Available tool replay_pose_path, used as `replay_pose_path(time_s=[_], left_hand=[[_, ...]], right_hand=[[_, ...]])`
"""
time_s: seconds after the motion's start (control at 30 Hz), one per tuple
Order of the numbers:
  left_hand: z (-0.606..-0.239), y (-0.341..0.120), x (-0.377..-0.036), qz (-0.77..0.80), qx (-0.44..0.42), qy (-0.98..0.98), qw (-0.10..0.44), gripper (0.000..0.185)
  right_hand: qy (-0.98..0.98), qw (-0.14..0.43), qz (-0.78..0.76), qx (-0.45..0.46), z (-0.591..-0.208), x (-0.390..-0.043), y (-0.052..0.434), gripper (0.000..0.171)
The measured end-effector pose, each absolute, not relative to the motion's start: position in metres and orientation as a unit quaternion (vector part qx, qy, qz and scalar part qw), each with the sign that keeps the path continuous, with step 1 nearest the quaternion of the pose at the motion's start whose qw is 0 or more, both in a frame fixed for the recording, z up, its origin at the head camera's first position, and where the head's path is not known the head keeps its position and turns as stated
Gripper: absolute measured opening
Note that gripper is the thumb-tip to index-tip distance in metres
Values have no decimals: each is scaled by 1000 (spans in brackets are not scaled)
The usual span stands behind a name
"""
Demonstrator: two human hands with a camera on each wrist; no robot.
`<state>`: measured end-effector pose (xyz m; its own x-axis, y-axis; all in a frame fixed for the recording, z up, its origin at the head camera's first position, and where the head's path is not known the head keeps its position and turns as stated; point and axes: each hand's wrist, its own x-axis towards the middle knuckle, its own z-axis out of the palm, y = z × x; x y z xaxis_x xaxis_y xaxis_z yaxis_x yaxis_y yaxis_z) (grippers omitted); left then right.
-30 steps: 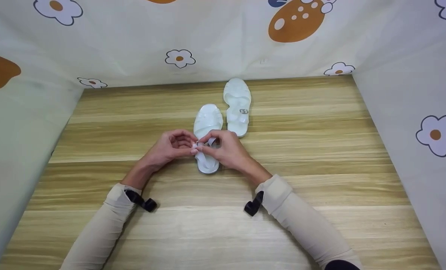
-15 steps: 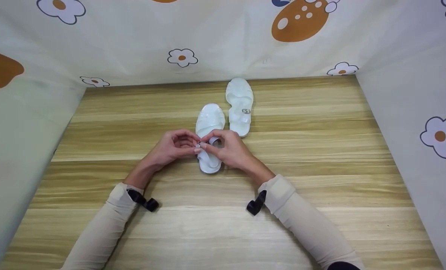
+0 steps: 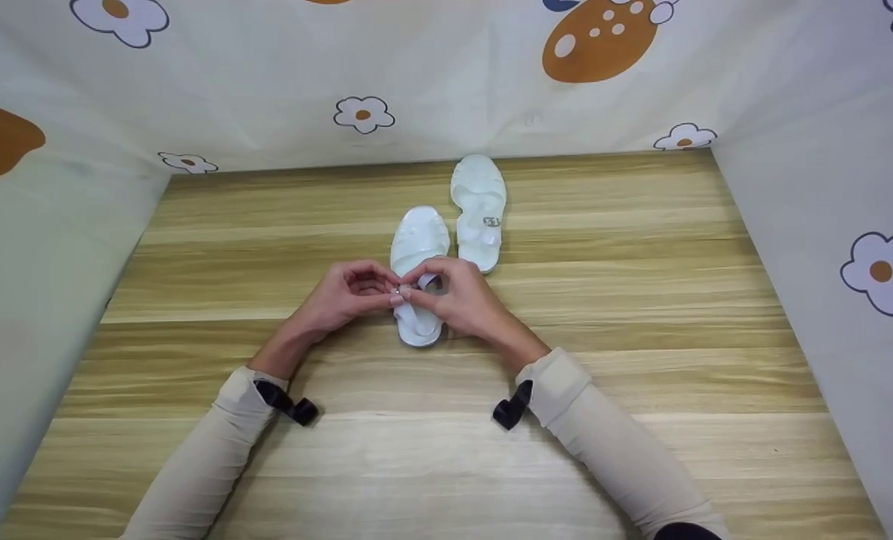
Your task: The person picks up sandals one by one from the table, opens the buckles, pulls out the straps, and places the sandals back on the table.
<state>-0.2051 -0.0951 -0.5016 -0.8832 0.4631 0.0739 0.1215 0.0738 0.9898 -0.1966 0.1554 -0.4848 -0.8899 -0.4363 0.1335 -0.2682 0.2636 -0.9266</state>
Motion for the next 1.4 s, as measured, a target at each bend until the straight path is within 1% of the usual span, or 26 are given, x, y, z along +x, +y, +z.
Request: replay_pose_path(time_s=[0.3,0.6,0.83,1.13,1.4], left_hand=[[-500,-92,-204,639,201,728,143,23],[-498,-90,-203,633,208,733,134,23],[-498,-88,-202,621,218,744,119,20],[-499,-88,-201,621,207,747,114,18],[-499,-89,-203,621,207,747,120,18]], right_hand=[[800,88,-553,-213,-483,-197,158,14],[797,101,-555,-214,-482,-199,163,15],[801,96,-546,-228,-483,-200,165,14],[803,92,-540,-234,-485,-200,166,10],[795,98,-553,-230,-484,-201,167,13]])
